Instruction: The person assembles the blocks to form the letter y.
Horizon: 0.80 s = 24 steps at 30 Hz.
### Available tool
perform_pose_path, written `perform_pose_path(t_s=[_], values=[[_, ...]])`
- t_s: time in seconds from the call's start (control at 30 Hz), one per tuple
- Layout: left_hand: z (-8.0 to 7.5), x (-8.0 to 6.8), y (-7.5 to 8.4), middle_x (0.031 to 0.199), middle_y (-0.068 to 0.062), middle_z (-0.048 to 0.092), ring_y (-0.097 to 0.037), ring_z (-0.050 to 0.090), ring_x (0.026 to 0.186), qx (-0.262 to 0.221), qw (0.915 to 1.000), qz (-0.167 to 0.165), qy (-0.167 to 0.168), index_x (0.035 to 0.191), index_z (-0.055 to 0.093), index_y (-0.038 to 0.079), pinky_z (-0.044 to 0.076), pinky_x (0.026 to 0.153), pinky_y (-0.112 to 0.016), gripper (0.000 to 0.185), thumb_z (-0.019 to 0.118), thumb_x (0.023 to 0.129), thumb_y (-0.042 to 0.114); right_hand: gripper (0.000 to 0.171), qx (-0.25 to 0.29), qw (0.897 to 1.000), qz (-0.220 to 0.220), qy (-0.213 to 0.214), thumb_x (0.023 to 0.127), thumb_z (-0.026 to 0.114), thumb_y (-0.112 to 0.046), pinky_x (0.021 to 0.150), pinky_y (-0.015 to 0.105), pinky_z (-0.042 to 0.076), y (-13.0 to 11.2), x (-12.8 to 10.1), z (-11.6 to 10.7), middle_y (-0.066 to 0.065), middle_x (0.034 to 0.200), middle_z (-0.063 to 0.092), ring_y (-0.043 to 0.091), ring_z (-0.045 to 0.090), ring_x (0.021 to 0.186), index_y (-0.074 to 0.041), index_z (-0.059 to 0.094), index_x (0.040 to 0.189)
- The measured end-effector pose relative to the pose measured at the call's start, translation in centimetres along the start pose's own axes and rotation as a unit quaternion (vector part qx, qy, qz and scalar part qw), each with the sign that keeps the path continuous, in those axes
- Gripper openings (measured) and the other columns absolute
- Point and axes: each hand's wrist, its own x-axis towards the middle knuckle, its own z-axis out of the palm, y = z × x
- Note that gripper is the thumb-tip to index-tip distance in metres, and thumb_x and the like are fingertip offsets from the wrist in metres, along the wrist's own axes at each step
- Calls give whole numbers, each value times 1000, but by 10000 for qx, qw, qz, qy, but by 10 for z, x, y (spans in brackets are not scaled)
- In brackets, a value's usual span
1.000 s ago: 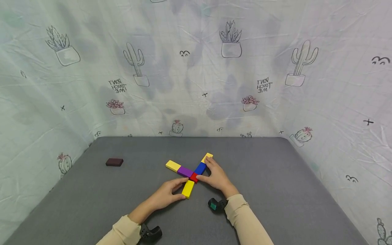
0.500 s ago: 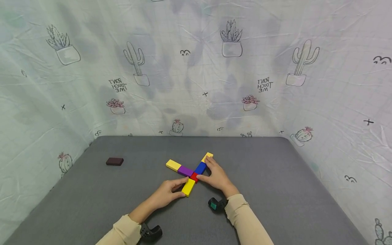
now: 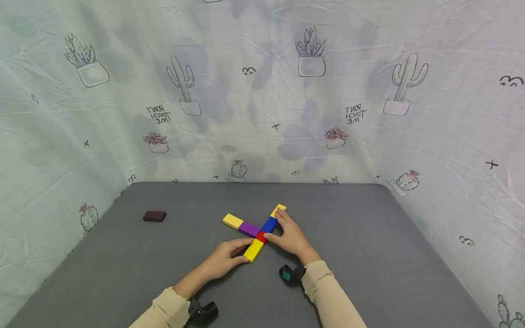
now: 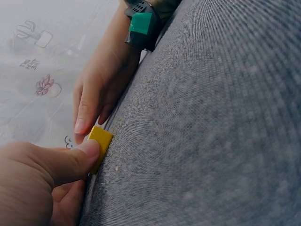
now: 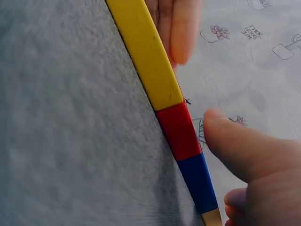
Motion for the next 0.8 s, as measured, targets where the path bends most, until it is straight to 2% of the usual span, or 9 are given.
perform_pose_path(t_s=[0.27, 0.53, 0.8], values=[[1, -1, -2, 138, -8, 53, -22, 49, 128, 18, 10000, 32, 38, 138, 49, 6, 43, 104, -36, 50, 64, 91, 14, 87, 129, 9997, 5, 222, 84, 66, -49, 110, 61, 25, -9, -8, 6, 15, 157, 21, 38, 22, 143, -5, 29, 148], [0, -2, -2, 137, -13, 53, -28, 50, 127, -62, 9998, 143, 80, 136, 49, 2, 42, 103, -39, 48, 63, 91, 13, 94, 86, 9992, -242, 291, 81, 69, -51, 112, 58, 23, -23, -22, 20, 16, 156, 21, 35, 15, 145, 1, 27, 148], [1, -2, -3, 136, -14, 53, -28, 50, 127, -70, 9997, 194, 121, 136, 49, 1, 43, 103, -37, 50, 65, 90, 14, 91, -4, 9994, -49, 357, 80, 71, -49, 111, 58, 26, -33, -30, 24, 16, 154, 27, 35, 21, 144, 2, 33, 145]])
